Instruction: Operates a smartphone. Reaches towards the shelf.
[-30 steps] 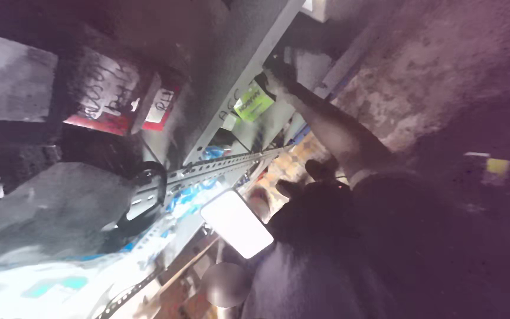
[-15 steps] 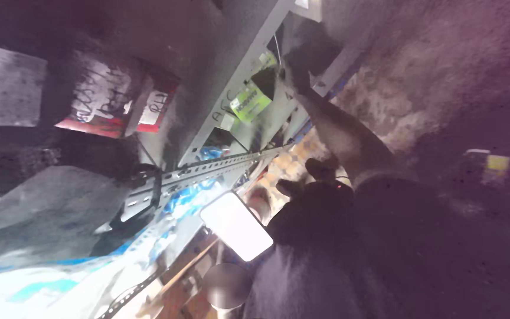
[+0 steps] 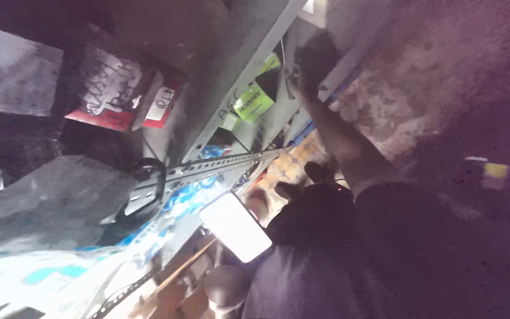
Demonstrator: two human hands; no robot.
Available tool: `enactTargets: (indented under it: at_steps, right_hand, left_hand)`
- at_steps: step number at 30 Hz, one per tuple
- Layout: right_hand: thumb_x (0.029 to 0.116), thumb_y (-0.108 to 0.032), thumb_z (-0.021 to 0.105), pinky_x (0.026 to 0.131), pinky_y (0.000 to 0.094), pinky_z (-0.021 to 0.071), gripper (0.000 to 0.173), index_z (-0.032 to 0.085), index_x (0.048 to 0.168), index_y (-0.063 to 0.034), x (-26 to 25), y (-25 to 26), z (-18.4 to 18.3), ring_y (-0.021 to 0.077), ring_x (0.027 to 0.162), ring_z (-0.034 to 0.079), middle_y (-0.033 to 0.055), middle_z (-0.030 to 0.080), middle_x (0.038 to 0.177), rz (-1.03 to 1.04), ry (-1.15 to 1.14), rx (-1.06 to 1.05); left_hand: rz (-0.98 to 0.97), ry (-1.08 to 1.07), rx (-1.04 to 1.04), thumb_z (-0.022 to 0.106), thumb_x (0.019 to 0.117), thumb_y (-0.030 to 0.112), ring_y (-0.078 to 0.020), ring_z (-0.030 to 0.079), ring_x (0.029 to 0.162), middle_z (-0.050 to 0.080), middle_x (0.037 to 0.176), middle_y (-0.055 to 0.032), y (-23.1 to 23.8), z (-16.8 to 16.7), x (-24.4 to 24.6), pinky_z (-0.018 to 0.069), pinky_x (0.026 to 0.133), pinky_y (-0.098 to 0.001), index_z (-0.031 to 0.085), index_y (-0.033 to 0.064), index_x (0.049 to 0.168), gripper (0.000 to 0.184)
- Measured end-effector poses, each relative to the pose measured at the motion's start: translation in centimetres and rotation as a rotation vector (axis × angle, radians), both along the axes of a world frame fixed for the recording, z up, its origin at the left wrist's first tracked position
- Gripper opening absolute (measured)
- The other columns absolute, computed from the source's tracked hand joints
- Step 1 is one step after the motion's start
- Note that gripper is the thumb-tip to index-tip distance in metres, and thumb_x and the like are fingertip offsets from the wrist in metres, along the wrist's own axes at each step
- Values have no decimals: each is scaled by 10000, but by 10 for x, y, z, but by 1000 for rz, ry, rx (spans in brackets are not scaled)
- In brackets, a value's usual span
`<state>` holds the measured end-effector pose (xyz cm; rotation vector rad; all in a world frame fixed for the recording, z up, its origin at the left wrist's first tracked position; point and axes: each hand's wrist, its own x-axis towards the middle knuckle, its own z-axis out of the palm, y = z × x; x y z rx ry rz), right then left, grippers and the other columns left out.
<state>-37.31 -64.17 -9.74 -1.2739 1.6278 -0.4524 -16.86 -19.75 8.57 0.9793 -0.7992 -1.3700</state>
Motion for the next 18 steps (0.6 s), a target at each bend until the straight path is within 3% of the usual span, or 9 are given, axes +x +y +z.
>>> enactTargets:
  at_steps: [1,2,3,6,10,14,18]
  right_hand:
    - [1058,-377,533,1130,469,447,553,509,1483,-24,8,12,-45,307,1320,582,179,610,1417,-159,51,-344]
    - [1035,-347,550,1085,497,476,521,549,1439,-19,9,18,-69,332,1270,609,198,630,1370,-222,60,-545]
    - [1024,-335,559,1069,508,485,520,541,1451,-39,5,25,-73,342,1281,599,199,609,1397,-218,86,-610]
    - [954,-262,633,1133,518,420,567,521,1479,-79,-9,48,-64,374,1415,464,204,481,1533,-172,211,-618]
    - [868,-211,711,1095,603,419,402,689,1242,-64,-19,68,-86,444,1354,492,230,581,1397,-125,361,-713]
    - [942,-292,629,1148,612,349,379,697,1255,-91,-26,89,-111,426,1420,437,217,535,1480,39,415,-638]
    - [969,-265,591,1097,612,401,366,676,1282,-95,-36,91,-112,429,1406,457,208,568,1441,104,406,-685]
  left_hand:
    - [-11,23,-1,626,986,274,-116,644,1215,676,1335,-21,0,-1,1,539,1026,-344,556,179,1462,490]
    - [-8,18,0,625,985,273,-115,648,1210,679,1331,-22,0,-1,2,543,1021,-343,555,178,1461,490]
    - [3,-12,3,618,982,278,-97,653,1194,687,1316,-6,0,-1,2,547,1007,-327,566,188,1452,481]
    - [-17,-49,-7,582,1005,263,-71,648,1193,687,1315,17,-2,0,3,543,1006,-299,573,197,1448,448]
    - [-32,-9,-5,590,998,234,-87,664,1169,704,1279,0,-9,1,2,555,990,-310,611,175,1400,407]
    - [-70,45,24,605,998,252,-137,632,1223,651,1355,-27,-9,-7,10,544,1016,-369,531,183,1470,483]
    - [-57,-7,22,599,1006,263,-82,665,1163,692,1303,15,-12,-7,10,564,972,-312,584,223,1430,426]
